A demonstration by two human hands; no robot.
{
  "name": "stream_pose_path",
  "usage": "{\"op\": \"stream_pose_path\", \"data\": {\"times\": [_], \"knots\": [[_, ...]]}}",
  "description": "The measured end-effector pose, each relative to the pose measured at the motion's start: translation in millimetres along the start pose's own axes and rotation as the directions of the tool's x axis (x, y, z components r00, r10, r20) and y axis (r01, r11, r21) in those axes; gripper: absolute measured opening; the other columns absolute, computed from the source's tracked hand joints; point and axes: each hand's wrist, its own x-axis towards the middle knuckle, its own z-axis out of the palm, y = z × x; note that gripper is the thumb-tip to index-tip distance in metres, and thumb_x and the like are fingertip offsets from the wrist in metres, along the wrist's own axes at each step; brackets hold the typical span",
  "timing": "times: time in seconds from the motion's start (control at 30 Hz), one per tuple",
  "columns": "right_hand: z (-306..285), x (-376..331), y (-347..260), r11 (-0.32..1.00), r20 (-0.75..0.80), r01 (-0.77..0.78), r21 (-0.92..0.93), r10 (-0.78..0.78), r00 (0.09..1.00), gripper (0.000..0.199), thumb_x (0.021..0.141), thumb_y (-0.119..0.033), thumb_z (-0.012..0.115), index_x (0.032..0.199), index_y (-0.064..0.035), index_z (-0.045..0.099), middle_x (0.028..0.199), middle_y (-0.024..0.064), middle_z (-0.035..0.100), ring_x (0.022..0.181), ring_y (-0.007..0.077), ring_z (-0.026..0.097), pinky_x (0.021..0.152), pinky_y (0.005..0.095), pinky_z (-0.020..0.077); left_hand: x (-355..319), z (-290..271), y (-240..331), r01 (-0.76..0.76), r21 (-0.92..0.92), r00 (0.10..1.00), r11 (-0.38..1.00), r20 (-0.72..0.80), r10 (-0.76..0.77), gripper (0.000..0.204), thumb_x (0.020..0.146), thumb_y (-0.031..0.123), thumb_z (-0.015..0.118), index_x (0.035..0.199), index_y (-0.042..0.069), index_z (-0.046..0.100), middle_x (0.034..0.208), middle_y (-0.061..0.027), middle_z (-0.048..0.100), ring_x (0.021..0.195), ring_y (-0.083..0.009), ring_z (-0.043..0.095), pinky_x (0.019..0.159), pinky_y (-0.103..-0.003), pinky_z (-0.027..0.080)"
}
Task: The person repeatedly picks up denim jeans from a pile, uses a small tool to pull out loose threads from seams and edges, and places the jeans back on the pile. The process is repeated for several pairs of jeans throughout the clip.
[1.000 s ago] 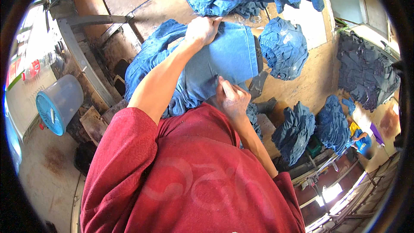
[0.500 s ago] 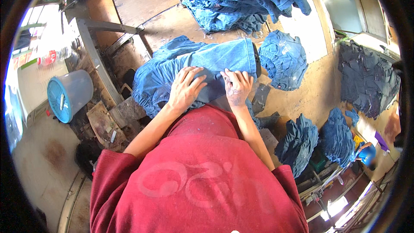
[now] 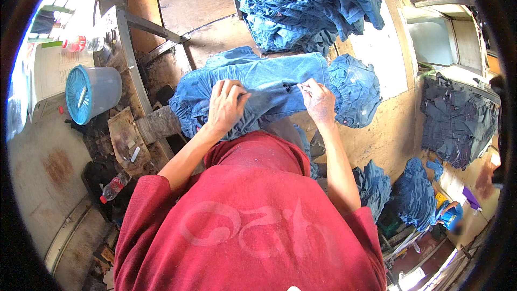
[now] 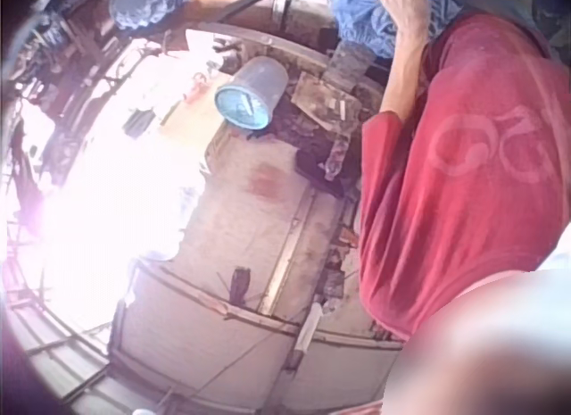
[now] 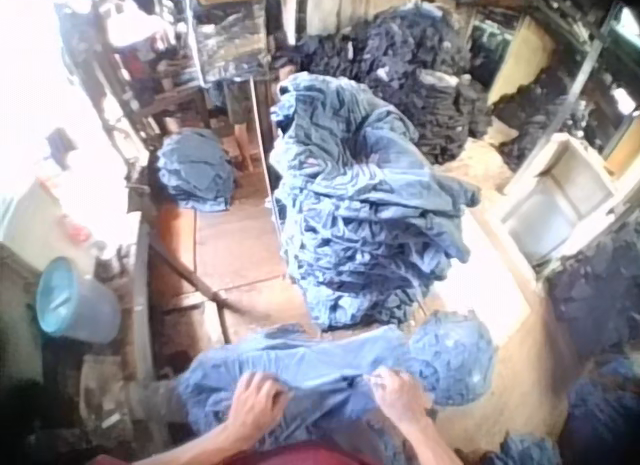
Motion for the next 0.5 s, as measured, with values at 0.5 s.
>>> {"op": "stream_pose_path", "data": {"times": [0.5], "knots": [[22.0, -1.3, -46.3, 0.336, 0.614, -0.808, 0.483, 0.528, 0.587, 0.021, 0.098, -0.03, 0.08, 0.1, -0.009, 0.077, 0.068, -0.0109, 0.051, 0.054, 0.0012, 0.042, 0.048, 0.0238, 0.0309, 8.4, 43.2, 33.4, 0.001, -0.008, 0.996, 1.0, -0.087, -0.001, 0.019, 0.081, 0.011, 0.083, 0.094, 0.008, 0.07, 0.103, -0.004, 0.071, 0.103, -0.0288, 0.063, 0.097, -0.043, 0.045]]}}
